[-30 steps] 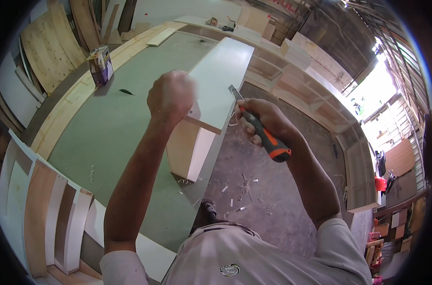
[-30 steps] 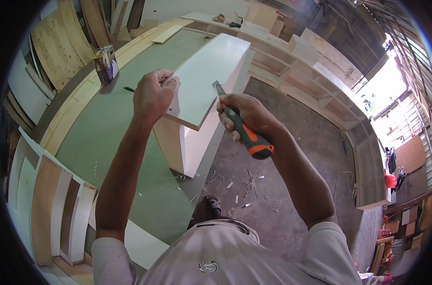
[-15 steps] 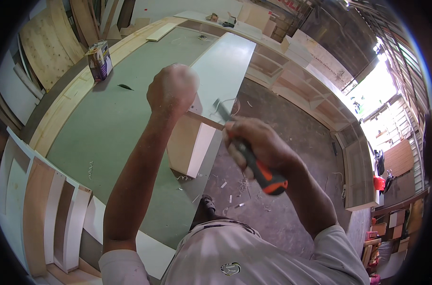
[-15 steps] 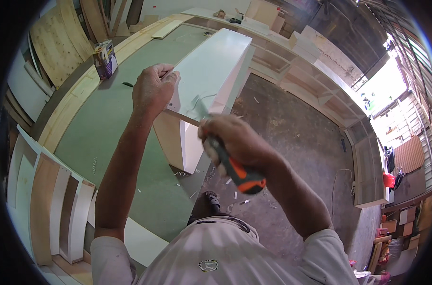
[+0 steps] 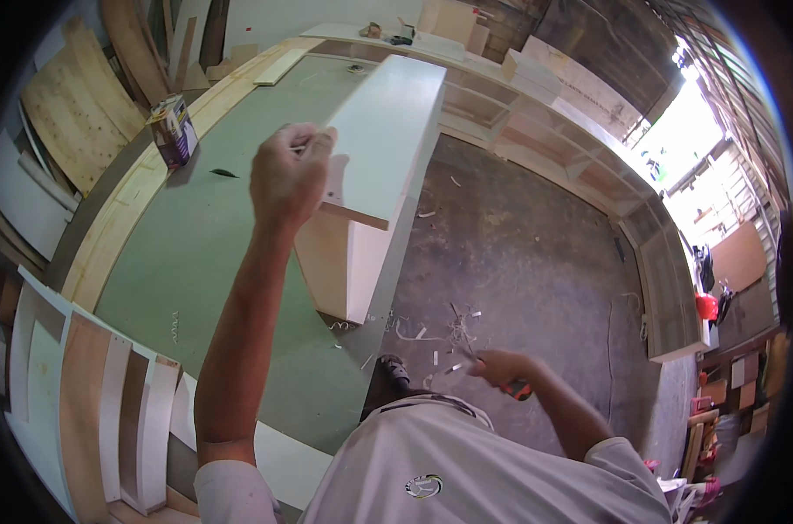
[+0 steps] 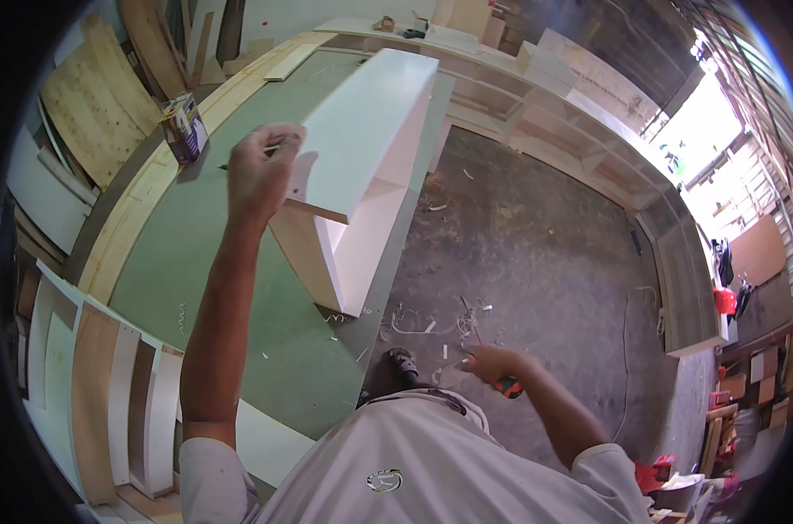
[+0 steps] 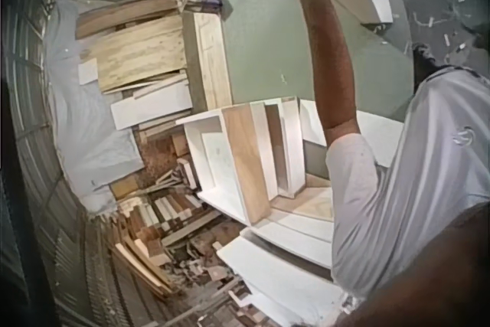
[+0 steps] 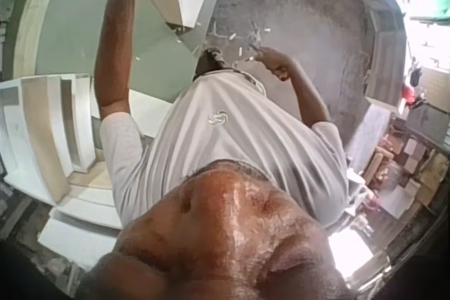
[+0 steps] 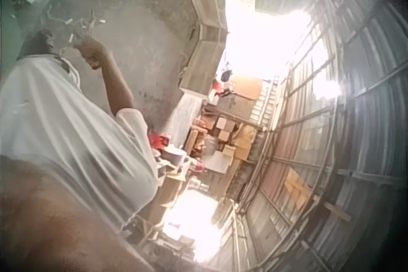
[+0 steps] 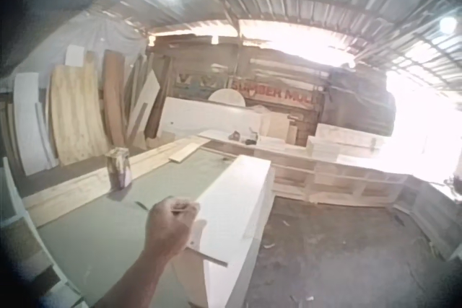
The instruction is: Sanding and using a utility knife to trim the edges of white-painted wooden drawers.
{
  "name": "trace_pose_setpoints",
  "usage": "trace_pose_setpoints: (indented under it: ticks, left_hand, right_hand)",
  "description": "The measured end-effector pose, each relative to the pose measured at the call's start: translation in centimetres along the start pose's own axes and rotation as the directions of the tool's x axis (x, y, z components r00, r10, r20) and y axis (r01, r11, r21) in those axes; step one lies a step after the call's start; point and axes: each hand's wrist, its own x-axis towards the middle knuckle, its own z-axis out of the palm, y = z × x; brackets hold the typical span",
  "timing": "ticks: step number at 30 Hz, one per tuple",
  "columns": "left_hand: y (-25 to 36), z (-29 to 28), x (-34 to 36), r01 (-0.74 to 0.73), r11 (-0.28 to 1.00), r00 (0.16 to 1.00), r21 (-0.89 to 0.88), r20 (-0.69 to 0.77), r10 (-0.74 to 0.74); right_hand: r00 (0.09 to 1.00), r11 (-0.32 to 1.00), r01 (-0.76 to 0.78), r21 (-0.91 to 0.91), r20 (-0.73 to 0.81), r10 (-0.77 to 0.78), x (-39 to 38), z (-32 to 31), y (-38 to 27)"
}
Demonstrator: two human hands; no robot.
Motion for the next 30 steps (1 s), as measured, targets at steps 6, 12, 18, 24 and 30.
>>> trace_pose_setpoints:
  ticks: [6, 12, 18, 24, 30]
  left_hand:
    - [1.2, -2.8, -5.9, -0.589, 0.795, 0.8, 0.145, 0.238, 0.55]
    - [1.0, -0.8, -5.0, -0.577, 0.784, 0.814, 0.227, 0.24, 0.529]
    - [0.8, -1.3, -5.6, -0.495, 0.825, 0.865, 0.272, 0.246, 0.437]
    - [0.9, -1.1, -8.0, -0.387, 0.787, 0.922, 0.481, 0.173, 0.347]
    - [3.7, 4.1, -9.4, -0.129, 0.845, 0.965, 0.518, -0.129, 0.227]
  right_hand:
    - [0.871, 0.88, -0.469, -0.075, 0.126, 0.475, 4.3, 9.2, 12.4]
    - [0.984, 0.964, -0.176, -0.199, -0.025, 0.174, 15.1, 15.1, 27.4]
    - [0.922, 0.953, -0.27, 0.133, -0.25, 0.296, 17.6, 0.4, 18.5]
    - [0.963, 0.951, 0.119, -0.285, -0.199, -0.18, 26.8, -7.9, 21.2]
    - [0.975, 0.979, 0.109, -0.173, -0.173, -0.139, 40.1, -9.3, 26.4]
